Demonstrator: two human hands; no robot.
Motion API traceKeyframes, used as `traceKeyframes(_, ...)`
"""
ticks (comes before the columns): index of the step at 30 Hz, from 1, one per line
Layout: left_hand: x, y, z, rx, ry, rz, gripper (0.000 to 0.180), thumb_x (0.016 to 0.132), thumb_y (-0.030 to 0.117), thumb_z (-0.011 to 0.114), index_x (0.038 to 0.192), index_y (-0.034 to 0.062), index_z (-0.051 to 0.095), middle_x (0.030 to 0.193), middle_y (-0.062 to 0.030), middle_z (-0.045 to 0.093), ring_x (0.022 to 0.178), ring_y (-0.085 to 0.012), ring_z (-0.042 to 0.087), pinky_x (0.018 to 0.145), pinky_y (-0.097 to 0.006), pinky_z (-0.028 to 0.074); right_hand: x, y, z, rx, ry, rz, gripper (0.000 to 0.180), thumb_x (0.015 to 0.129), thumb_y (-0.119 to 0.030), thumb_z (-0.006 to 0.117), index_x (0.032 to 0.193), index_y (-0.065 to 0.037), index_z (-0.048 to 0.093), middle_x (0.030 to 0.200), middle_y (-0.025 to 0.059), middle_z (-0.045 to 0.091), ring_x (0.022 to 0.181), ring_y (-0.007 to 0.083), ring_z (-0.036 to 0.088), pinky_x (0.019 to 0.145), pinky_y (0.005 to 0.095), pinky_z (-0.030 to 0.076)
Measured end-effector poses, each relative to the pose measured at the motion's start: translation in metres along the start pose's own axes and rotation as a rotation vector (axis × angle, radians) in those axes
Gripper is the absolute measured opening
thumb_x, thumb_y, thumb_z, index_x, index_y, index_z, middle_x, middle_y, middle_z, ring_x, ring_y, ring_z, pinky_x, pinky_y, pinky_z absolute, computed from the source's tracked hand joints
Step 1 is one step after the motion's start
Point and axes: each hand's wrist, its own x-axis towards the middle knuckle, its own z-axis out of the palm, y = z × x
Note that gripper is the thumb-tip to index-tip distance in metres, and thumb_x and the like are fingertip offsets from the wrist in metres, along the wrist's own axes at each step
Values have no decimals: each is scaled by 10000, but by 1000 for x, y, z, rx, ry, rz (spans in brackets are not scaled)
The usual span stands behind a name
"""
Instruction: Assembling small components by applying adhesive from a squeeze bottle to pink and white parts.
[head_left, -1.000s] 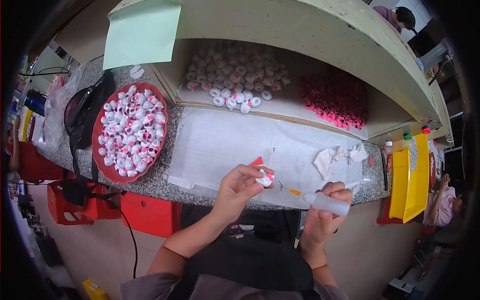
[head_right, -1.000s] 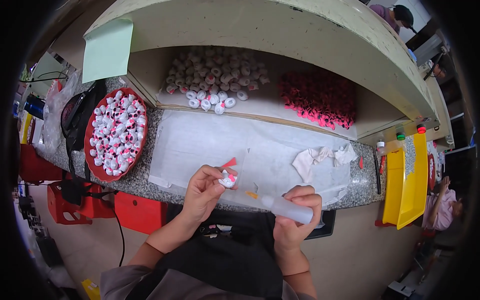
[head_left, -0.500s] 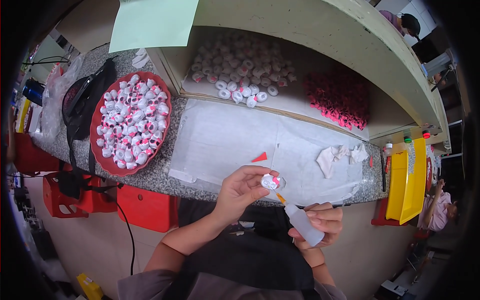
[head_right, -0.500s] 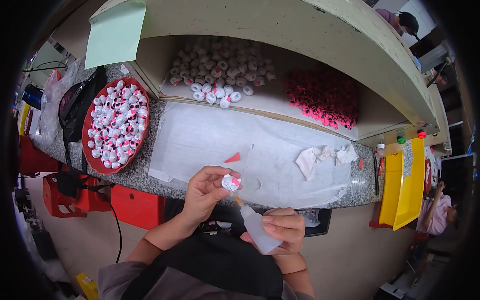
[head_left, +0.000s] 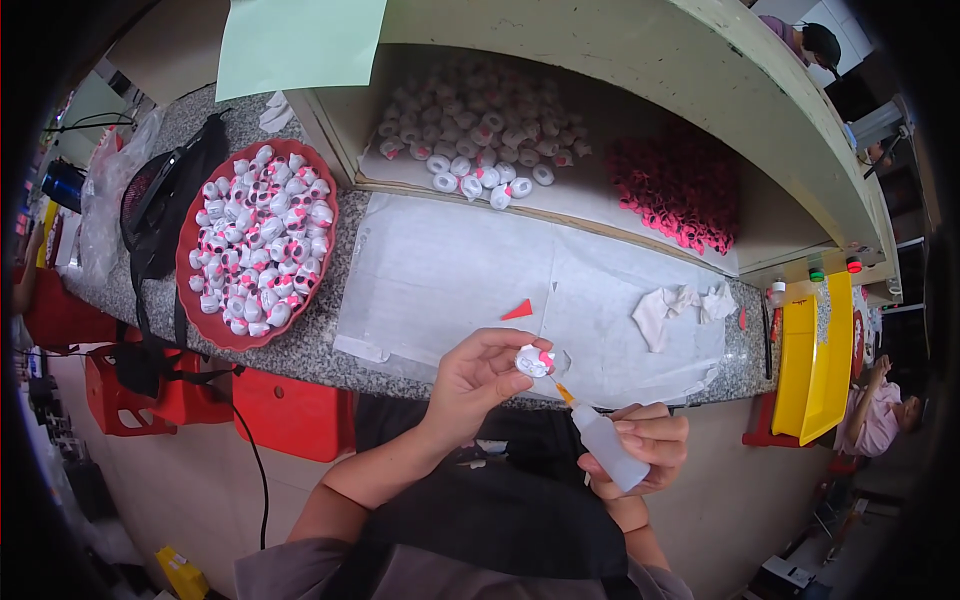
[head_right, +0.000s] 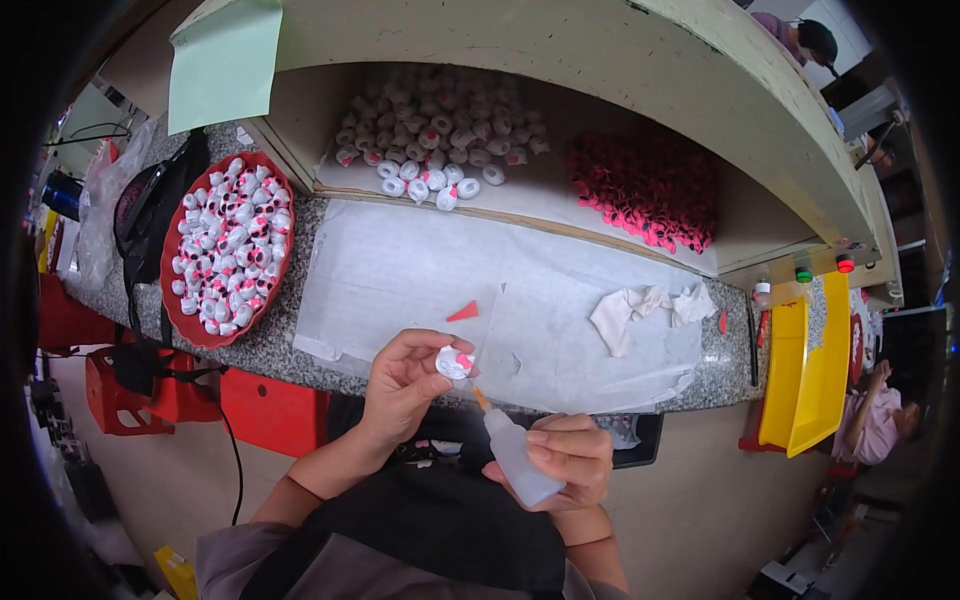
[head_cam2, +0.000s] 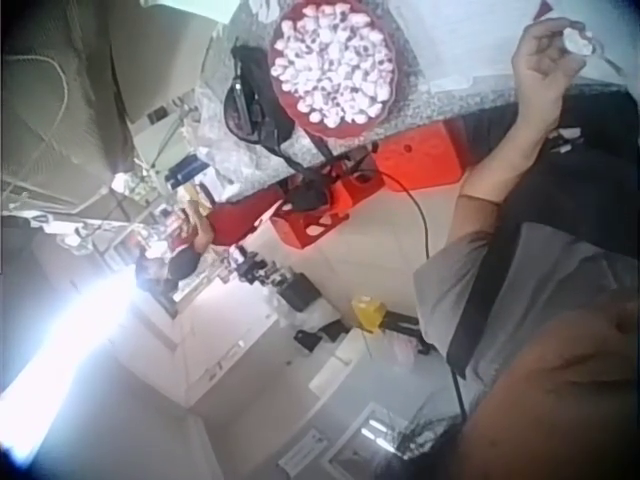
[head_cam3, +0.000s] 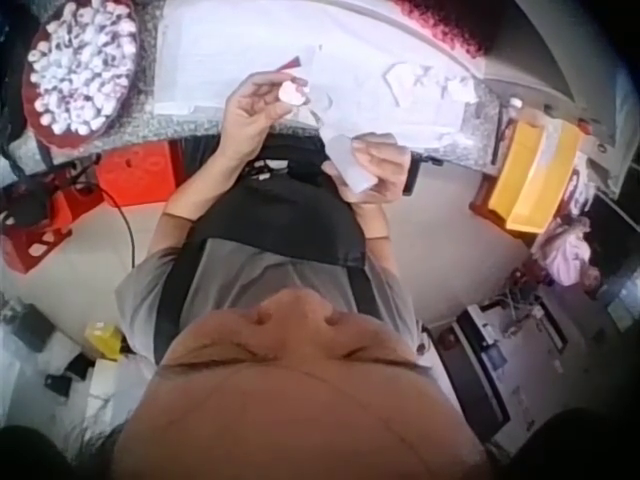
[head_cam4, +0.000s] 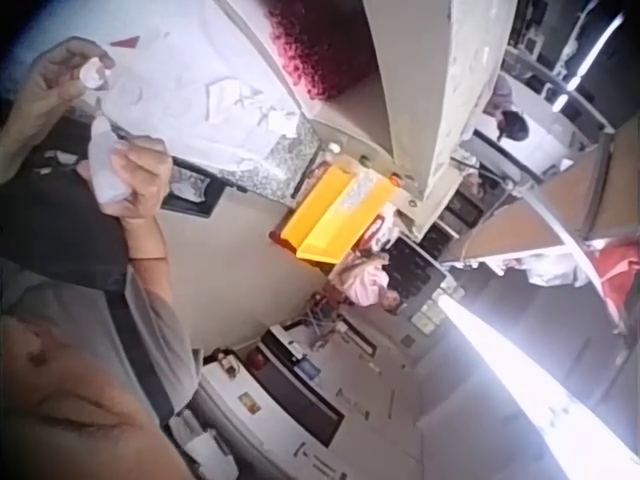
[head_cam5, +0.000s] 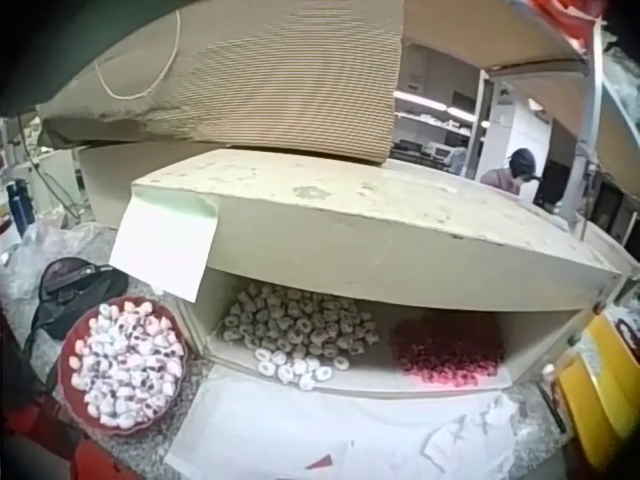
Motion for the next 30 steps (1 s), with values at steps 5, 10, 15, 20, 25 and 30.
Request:
traceKeyframes(5, 0, 1, 0, -4, -2, -11, 318, 744, -9, 565, 1041, -4, 450, 1022, -151, 523, 924, -195, 543, 833, -339, 439, 2, 3, 4, -42, -12, -68, 415, 576, -107, 763, 838, -57, 446, 797, 58, 441, 607, 141, 457, 483, 226, 414)
traceKeyframes(10, 1, 1, 2, 0, -1, -14, 315, 741, -13, 568, 1035, -7, 454, 1022, -149, 526, 921, -189, 545, 826, -322, 437, 2, 4, 3, -39, -17, -64, 418, 573, -102, 764, 843, -60, 448, 800, 59, 442, 598, 141, 457, 487, 229, 417)
traceKeyframes(15, 1, 1, 3, 3, -11, -23, 313, 742, -18, 566, 1034, -8, 456, 1022, -147, 530, 924, -185, 545, 826, -304, 430, 0, 5, 4, -31, -25, -68, 420, 569, -99, 766, 844, -58, 452, 805, 63, 444, 595, 142, 457, 495, 234, 427)
traceKeyframes(20, 0, -1, 2, -7, -15, -20, 313, 742, -24, 563, 1035, -8, 455, 1025, -147, 531, 922, -183, 545, 827, -300, 426, 0, 4, 3, -18, -36, -68, 414, 569, -111, 766, 843, -53, 461, 806, 65, 449, 593, 144, 464, 501, 235, 435)
traceKeyframes(25, 0, -1, 1, 2, 7, -12, 308, 744, -23, 559, 1032, -5, 452, 1032, -148, 521, 926, -186, 542, 837, -327, 430, 2, 2, 3, -33, -42, -68, 409, 568, -128, 766, 834, -49, 465, 796, 70, 449, 604, 147, 472, 502, 239, 443)
traceKeyframes(30, -1, -1, 0, 2, 4, -17, 306, 746, -22, 556, 1032, -4, 449, 1039, -148, 513, 937, -189, 536, 841, -341, 433, 2, 2, 2, -33, -29, -56, 404, 560, -122, 768, 820, -48, 468, 790, 75, 448, 601, 148, 468, 497, 239, 441)
